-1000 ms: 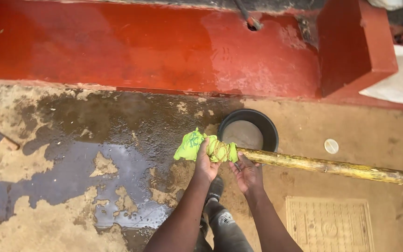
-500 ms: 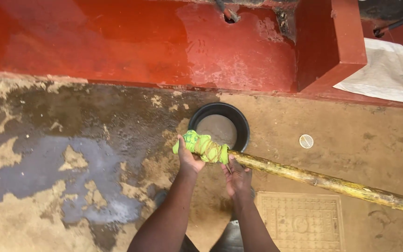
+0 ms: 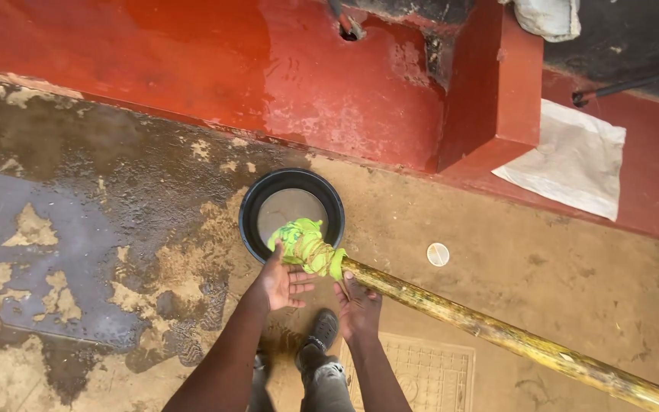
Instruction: Mop the red-painted ledge and floor area using a rag on a stick, then rinse the rag in a bucket.
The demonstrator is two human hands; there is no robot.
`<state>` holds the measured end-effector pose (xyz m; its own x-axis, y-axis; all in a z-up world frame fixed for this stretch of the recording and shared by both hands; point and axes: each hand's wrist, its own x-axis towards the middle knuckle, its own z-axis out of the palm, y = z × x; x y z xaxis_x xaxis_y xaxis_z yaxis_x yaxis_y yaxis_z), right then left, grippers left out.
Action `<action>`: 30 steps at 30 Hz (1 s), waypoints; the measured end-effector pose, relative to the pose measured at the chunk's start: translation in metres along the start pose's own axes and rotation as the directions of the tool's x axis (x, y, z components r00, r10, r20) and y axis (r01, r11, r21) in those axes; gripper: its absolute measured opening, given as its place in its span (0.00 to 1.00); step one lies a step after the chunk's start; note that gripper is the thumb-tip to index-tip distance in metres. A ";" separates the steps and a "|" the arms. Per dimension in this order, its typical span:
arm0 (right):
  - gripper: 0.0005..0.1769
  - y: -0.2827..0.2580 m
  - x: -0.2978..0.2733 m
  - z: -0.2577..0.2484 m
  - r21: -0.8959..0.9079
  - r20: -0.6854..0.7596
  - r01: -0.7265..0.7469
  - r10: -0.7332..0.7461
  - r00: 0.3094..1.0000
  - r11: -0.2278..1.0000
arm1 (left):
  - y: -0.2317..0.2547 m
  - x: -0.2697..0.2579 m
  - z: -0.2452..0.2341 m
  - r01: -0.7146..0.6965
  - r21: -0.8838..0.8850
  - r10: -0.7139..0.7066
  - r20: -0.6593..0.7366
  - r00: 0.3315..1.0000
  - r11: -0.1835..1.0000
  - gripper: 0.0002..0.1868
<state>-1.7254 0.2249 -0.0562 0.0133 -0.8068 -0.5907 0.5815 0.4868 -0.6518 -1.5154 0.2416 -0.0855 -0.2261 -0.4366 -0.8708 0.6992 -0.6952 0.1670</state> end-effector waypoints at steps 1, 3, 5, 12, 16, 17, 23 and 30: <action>0.15 -0.006 -0.003 0.009 0.000 0.010 -0.006 0.006 1.000 1.000 | -0.003 0.003 -0.007 -0.009 -0.005 0.009 -0.006 1.000 1.000 0.64; 0.17 -0.018 -0.007 0.026 -0.045 -0.052 -0.033 0.031 0.998 0.998 | -0.005 0.012 -0.021 -0.089 -0.127 0.078 -0.088 0.993 0.988 0.58; 0.16 -0.017 -0.006 0.031 -0.062 -0.020 -0.017 0.015 1.000 0.998 | 0.004 -0.004 -0.013 -0.108 -0.148 0.089 -0.131 0.987 0.983 0.54; 0.24 -0.011 0.008 0.057 -0.154 -0.132 -0.019 -0.002 0.991 0.988 | 0.000 0.050 -0.070 -0.294 -0.064 0.284 -0.126 0.950 0.954 0.35; 0.29 0.002 0.037 0.060 -0.145 -0.152 0.039 -0.061 0.986 0.989 | 0.020 0.045 -0.070 -0.340 0.026 0.341 -0.060 0.938 0.940 0.35; 0.28 0.001 0.040 0.064 -0.153 -0.121 0.056 -0.075 0.990 0.987 | 0.029 0.036 -0.061 -0.318 0.101 0.328 -0.111 0.938 0.943 0.36; 0.19 0.012 0.075 0.064 -0.227 -0.029 0.013 -0.020 0.999 0.974 | 0.023 0.103 -0.068 -0.428 0.509 0.599 -0.236 0.765 0.747 0.49; 0.20 0.042 0.163 0.032 -0.189 -0.109 -0.120 0.101 0.989 0.975 | 0.023 0.177 -0.078 -0.314 0.832 0.723 -0.142 0.676 0.457 0.48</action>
<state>-1.6724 0.1033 -0.1644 -0.0169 -0.7123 -0.7017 0.4113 0.6347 -0.6542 -1.4860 0.1932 -0.2717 0.4489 -0.7167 -0.5337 -0.1743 -0.6560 0.7344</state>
